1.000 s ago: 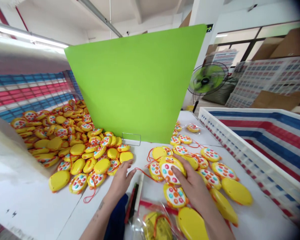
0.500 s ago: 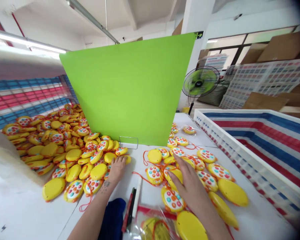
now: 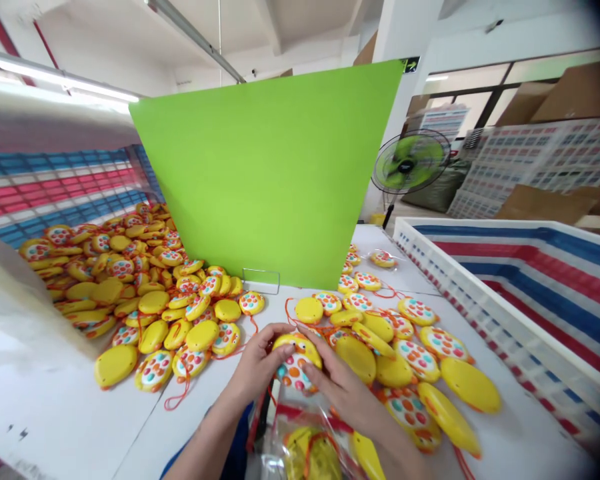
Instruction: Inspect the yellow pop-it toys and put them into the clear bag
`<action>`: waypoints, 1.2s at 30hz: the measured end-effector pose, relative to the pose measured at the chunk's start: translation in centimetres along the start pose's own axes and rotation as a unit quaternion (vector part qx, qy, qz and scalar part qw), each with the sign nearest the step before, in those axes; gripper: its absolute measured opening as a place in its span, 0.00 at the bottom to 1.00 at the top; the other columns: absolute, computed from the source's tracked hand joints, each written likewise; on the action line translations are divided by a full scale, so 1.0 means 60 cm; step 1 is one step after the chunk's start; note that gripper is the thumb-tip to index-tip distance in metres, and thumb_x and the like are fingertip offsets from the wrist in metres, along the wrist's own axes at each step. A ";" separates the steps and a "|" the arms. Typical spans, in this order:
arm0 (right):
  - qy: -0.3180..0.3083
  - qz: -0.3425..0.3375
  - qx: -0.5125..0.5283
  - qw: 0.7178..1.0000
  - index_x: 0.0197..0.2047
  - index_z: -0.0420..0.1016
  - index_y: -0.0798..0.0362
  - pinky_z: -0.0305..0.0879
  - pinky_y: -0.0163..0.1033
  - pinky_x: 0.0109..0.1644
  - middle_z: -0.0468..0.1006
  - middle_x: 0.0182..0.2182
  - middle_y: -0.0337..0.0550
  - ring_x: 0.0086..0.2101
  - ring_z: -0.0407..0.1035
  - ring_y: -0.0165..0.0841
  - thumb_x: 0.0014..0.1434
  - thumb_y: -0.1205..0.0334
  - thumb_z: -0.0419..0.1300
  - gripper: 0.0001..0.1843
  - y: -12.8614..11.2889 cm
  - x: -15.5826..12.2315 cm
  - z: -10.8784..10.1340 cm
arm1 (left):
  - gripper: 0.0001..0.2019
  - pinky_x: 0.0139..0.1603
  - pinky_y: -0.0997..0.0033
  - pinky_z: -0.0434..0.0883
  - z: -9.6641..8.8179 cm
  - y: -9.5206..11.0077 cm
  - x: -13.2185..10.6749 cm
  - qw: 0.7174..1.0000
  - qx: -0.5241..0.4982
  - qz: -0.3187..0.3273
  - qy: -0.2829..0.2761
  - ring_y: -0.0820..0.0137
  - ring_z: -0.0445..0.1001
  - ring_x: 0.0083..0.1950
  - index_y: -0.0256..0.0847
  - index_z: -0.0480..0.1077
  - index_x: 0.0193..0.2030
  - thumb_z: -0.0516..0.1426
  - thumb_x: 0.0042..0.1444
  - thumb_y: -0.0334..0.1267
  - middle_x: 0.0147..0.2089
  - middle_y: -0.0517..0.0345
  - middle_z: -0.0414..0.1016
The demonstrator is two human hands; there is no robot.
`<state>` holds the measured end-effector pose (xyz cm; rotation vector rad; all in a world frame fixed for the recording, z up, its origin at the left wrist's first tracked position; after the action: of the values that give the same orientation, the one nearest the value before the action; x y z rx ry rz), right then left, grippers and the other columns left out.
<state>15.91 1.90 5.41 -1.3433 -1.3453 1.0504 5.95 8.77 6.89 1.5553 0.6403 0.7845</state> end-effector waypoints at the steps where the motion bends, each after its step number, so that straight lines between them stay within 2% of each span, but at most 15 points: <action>1: -0.001 0.009 0.030 0.999 0.66 0.53 0.46 0.75 0.45 0.44 0.66 0.58 0.49 0.49 0.69 0.41 0.62 0.46 0.52 0.32 0.000 0.000 0.001 | 0.20 0.42 0.69 0.70 -0.003 -0.001 -0.002 1.000 -0.024 -0.008 0.015 0.65 0.72 0.43 0.40 0.69 0.49 0.59 0.54 0.49 0.44 0.53 0.74; 3: 0.014 0.006 0.071 0.997 0.65 0.54 0.46 0.76 0.45 0.40 0.66 0.58 0.49 0.45 0.71 0.40 0.62 0.45 0.51 0.32 -0.003 0.002 -0.006 | 0.23 0.46 0.66 0.69 0.004 0.000 -0.009 0.997 -0.076 -0.014 0.002 0.63 0.71 0.47 0.41 0.67 0.53 0.58 0.55 0.52 0.48 0.52 0.73; 6: 0.045 -0.021 0.083 0.995 0.62 0.60 0.46 0.67 0.49 0.55 0.66 0.59 0.48 0.52 0.67 0.42 0.61 0.45 0.53 0.29 -0.012 0.003 -0.022 | 0.33 0.55 0.62 0.66 0.031 0.011 -0.025 0.987 -0.143 -0.003 -0.074 0.59 0.67 0.56 0.45 0.57 0.62 0.60 0.53 0.52 0.57 0.50 0.67; 8: 0.045 -0.024 0.078 0.996 0.61 0.62 0.47 0.62 0.51 0.59 0.68 0.58 0.48 0.55 0.63 0.43 0.61 0.45 0.53 0.28 -0.012 0.003 -0.024 | 0.39 0.55 0.61 0.66 0.042 0.011 -0.034 0.982 -0.165 -0.007 -0.096 0.58 0.66 0.57 0.47 0.51 0.66 0.63 0.50 0.50 0.59 0.50 0.64; 12: 0.041 -0.022 0.070 0.996 0.62 0.61 0.47 0.63 0.49 0.58 0.70 0.55 0.48 0.53 0.66 0.42 0.60 0.43 0.53 0.30 -0.010 0.001 -0.018 | 0.32 0.51 0.64 0.68 0.041 0.000 -0.038 0.989 -0.127 -0.017 -0.068 0.61 0.69 0.52 0.47 0.52 0.65 0.59 0.55 0.45 0.58 0.51 0.65; 15: 0.023 -0.008 0.098 0.995 0.63 0.58 0.46 0.71 0.46 0.49 0.73 0.52 0.47 0.43 0.72 0.39 0.58 0.44 0.56 0.33 -0.006 -0.001 -0.006 | 0.31 0.50 0.66 0.68 0.041 0.002 -0.040 0.992 -0.110 -0.009 -0.057 0.64 0.69 0.49 0.47 0.54 0.64 0.59 0.56 0.46 0.57 0.52 0.66; 17: 0.033 -0.008 0.103 0.994 0.62 0.59 0.47 0.72 0.45 0.48 0.72 0.52 0.47 0.43 0.72 0.39 0.59 0.45 0.56 0.31 -0.007 -0.002 -0.006 | 0.35 0.49 0.66 0.68 0.047 0.003 -0.042 0.990 -0.127 -0.017 -0.066 0.65 0.69 0.47 0.47 0.52 0.65 0.62 0.53 0.46 0.56 0.51 0.66; 20: 0.058 -0.023 0.071 0.996 0.60 0.61 0.48 0.67 0.45 0.54 0.68 0.56 0.48 0.51 0.68 0.40 0.60 0.48 0.55 0.27 -0.018 -0.005 -0.014 | 0.48 0.47 0.67 0.68 0.053 -0.001 -0.044 0.983 -0.164 -0.034 -0.069 0.64 0.70 0.46 0.46 0.49 0.66 0.69 0.41 0.44 0.54 0.50 0.68; 21: 0.054 -0.026 0.049 0.997 0.60 0.61 0.49 0.66 0.45 0.56 0.68 0.57 0.49 0.53 0.66 0.40 0.61 0.48 0.54 0.27 -0.023 -0.006 -0.013 | 0.48 0.46 0.67 0.69 0.051 -0.002 -0.043 0.984 -0.166 -0.035 -0.059 0.65 0.71 0.45 0.46 0.50 0.66 0.70 0.40 0.44 0.52 0.51 0.68; 25: 0.008 -0.033 -0.062 0.997 0.63 0.58 0.47 0.57 0.50 0.62 0.66 0.60 0.48 0.58 0.61 0.41 0.63 0.52 0.53 0.26 -0.037 -0.013 0.004 | 0.31 0.39 0.73 0.68 0.032 -0.011 -0.036 0.991 -0.127 -0.041 0.003 0.70 0.70 0.39 0.42 0.61 0.58 0.65 0.48 0.46 0.45 0.55 0.70; 27: -0.004 -0.030 -0.110 0.994 0.64 0.56 0.46 0.52 0.53 0.64 0.63 0.62 0.47 0.61 0.56 0.41 0.63 0.54 0.53 0.27 -0.039 -0.016 0.009 | 0.27 0.36 0.75 0.68 0.026 -0.014 -0.033 0.991 -0.122 -0.053 0.018 0.72 0.69 0.36 0.41 0.63 0.54 0.65 0.48 0.43 0.43 0.57 0.70; 30: -0.017 -0.038 -0.137 0.990 0.65 0.56 0.45 0.50 0.53 0.65 0.61 0.64 0.46 0.62 0.54 0.40 0.63 0.56 0.52 0.27 -0.043 -0.018 0.012 | 0.28 0.37 0.75 0.67 0.030 -0.008 -0.034 0.987 -0.152 -0.059 -0.001 0.73 0.69 0.36 0.43 0.62 0.54 0.65 0.47 0.39 0.42 0.58 0.69; 36: -0.036 -0.049 -0.114 0.992 0.64 0.57 0.41 0.56 0.51 0.63 0.64 0.62 0.43 0.59 0.60 0.41 0.61 0.58 0.56 0.28 -0.049 -0.019 0.006 | 0.31 0.43 0.72 0.67 0.040 0.002 -0.042 0.980 -0.180 -0.049 -0.066 0.70 0.69 0.42 0.46 0.57 0.61 0.62 0.51 0.37 0.46 0.57 0.67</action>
<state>14.91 0.65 8.16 -1.3988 -1.6068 0.9070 6.25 5.32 6.54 1.2238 0.4455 0.6734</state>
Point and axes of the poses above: each hand's wrist, its own x-axis towards the middle knuckle, its own z-axis out of the palm, y = z × x, the point moved 10 cm from there along x, towards the middle knuckle
